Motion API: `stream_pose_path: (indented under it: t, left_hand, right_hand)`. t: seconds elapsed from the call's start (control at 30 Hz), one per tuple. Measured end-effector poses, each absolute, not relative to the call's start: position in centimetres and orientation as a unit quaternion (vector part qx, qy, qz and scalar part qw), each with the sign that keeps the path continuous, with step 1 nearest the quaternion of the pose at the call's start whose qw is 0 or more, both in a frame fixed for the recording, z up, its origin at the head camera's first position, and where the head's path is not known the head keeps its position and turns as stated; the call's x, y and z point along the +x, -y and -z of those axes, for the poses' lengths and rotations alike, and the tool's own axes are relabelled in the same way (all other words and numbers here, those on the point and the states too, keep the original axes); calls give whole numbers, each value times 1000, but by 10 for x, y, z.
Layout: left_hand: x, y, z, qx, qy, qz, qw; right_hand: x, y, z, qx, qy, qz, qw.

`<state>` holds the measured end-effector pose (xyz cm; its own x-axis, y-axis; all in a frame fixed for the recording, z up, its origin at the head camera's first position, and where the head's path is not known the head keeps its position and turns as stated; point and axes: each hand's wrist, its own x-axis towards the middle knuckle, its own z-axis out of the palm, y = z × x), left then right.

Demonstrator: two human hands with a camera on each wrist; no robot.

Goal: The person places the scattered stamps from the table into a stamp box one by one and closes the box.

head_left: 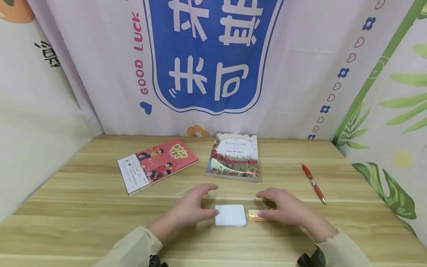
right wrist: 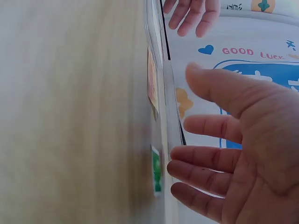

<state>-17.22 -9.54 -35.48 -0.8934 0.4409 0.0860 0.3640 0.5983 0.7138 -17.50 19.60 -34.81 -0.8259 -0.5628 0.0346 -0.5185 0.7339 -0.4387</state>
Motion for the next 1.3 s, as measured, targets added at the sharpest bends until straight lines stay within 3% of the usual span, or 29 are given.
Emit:
stream_pose_path:
  t: [0.53, 1.3]
  left_hand:
    - [-164, 90, 363, 257, -894, -356, 87]
    - [-165, 89, 368, 267, -902, -328, 92]
  right_hand:
    - [-175, -193, 361, -332, -905, 260, 54]
    - [-180, -190, 372, -271, -882, 376, 86]
